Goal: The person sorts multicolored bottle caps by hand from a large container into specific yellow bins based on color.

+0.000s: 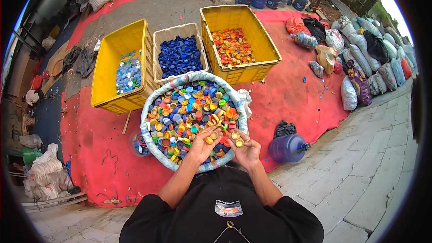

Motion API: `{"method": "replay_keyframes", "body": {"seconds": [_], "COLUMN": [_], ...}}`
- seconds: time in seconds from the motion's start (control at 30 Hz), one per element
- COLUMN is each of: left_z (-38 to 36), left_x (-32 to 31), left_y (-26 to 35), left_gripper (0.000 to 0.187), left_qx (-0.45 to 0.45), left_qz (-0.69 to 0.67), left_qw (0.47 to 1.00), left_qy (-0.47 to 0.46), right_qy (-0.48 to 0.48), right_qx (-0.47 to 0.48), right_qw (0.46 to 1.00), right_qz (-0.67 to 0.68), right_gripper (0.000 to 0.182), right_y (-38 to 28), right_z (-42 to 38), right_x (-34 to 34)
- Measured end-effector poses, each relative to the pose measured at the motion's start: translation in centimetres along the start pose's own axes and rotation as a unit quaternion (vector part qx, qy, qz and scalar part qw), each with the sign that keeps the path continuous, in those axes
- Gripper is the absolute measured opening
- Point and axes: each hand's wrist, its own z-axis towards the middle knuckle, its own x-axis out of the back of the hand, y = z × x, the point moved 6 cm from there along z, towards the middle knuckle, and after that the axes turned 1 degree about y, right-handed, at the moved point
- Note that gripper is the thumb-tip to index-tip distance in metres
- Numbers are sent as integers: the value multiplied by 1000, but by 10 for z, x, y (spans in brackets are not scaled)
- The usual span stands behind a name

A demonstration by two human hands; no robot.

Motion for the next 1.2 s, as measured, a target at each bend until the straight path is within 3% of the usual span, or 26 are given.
{"method": "replay_keyframes", "body": {"seconds": [0.17,0.2,0.23,0.27,0.3,0.33,0.4,0.47,0.5,0.53,0.6,0.7,0.77,0.83,0.97,1.1,1.2], "left_z": [35,48,68,91,115,139,173,171,163,160,152,121,97,65,8,-20,-31], "left_x": [-31,-43,-58,-78,-110,-142,-186,-209,-212,-208,-180,-128,-84,-46,17,47,49], "left_y": [6,8,11,17,29,44,85,108,114,120,128,129,123,110,77,50,33], "left_gripper": [35,41,45,49,57,66,82,94,93,92,88,44,32,41,49,42,34], "left_qx": [14,14,20,26,32,40,-44,-71,-86,-100,-129,-144,-169,-206,-212,-220,-216], "left_qz": [-34,-26,-37,-48,-85,-122,-97,-125,-108,-84,-41,3,10,40,101,131,142], "left_qw": [999,999,999,998,996,990,990,989,990,991,989,990,985,977,958,944,944], "left_qy": [32,26,31,38,-14,-66,-93,-29,-26,-40,-56,1,15,28,164,209,207], "right_qy": [-18,-19,53,29,8,-55,-141,-399,-205,-3,7,22,64,92,113,44,42], "right_qx": [26,32,50,60,69,105,153,76,134,185,196,201,204,219,273,379,412], "right_qw": [999,999,997,997,996,991,977,908,968,983,980,976,955,905,743,535,443], "right_qz": [21,22,13,35,57,53,46,108,49,-13,-2,-74,-204,-352,-600,-754,-795], "right_gripper": [64,63,57,57,56,53,40,35,35,34,54,73,68,55,31,32,33], "right_y": [-23,-29,-39,-55,-74,-96,-141,-160,-166,-172,-165,-144,-122,-101,-57,-37,-34], "right_z": [17,22,32,53,77,96,140,183,173,166,162,136,111,88,55,41,41], "right_x": [-7,-9,-11,-23,-37,-73,-121,-135,-145,-140,-119,-82,-55,-25,10,-2,-28]}}
